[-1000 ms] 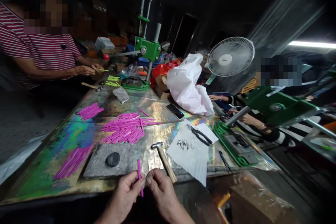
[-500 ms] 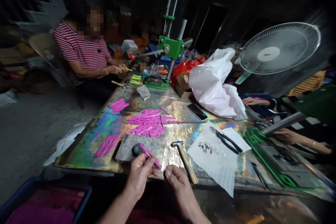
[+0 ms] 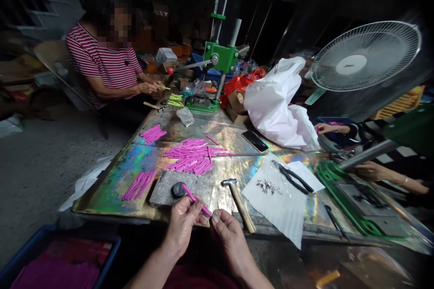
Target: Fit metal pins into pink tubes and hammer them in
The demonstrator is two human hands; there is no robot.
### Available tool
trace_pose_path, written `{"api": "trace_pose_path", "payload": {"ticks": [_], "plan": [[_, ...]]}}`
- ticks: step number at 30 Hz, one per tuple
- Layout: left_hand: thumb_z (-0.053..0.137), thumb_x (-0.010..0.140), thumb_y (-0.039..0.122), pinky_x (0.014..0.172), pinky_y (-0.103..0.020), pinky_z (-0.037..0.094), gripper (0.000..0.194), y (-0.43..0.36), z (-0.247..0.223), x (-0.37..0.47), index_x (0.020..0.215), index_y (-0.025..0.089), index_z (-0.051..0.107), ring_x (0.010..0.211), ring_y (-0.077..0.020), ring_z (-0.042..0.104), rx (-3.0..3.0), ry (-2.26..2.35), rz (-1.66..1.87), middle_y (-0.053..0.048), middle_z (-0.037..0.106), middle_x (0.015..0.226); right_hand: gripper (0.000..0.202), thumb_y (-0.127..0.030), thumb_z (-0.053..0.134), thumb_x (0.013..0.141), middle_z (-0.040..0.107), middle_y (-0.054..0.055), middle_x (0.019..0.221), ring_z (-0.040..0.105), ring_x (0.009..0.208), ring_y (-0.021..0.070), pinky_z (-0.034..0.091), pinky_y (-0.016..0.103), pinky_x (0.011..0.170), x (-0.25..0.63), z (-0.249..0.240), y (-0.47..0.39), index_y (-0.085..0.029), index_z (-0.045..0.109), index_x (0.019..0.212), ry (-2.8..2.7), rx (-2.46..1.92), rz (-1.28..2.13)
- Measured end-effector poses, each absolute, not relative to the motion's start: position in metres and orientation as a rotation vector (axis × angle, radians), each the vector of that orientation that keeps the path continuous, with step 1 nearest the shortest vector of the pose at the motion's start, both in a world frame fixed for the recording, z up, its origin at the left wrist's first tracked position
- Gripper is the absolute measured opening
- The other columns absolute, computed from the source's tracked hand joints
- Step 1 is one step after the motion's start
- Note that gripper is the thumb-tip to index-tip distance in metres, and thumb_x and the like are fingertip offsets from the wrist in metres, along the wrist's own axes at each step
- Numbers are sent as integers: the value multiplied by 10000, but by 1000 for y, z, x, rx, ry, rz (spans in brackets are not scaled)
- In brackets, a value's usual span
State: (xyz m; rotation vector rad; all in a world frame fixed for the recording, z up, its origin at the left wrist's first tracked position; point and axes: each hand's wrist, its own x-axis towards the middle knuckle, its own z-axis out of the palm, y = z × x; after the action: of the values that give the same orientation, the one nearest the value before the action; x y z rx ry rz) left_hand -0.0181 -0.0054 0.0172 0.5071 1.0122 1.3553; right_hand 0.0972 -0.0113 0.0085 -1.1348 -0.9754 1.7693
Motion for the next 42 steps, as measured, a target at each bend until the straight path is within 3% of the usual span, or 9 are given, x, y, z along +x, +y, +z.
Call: {"api": "trace_pose_path", "payload": {"ticks": [11,29,42], "plan": [[662,640,323,470,-197,444,223,-6,12,-18,714,136,566,478,-77,518,532,1004,1329,11,599,609,327,-434,546,715,285,-96,459,184,430,60,119,224,424,98,5,-11,-196,366,581,-928,-1089,1804],[704,585,322,444,-188,443,257,-6,14,-17,676,133,556,461,-75,513,475,985,1335,25,578,570,322,-400,602,674,336,-92,436,216,395,50,153,218,414,94,7,-10,-190,389,552,-780,-998,1877],[661,616,377,483,-210,434,261,-9,10,-14,661,135,576,450,-83,506,695,1106,1362,17,580,573,322,-436,560,700,295,-96,448,187,420,56,121,219,414,95,8,-11,-186,400,577,-918,-1093,1804]]}}
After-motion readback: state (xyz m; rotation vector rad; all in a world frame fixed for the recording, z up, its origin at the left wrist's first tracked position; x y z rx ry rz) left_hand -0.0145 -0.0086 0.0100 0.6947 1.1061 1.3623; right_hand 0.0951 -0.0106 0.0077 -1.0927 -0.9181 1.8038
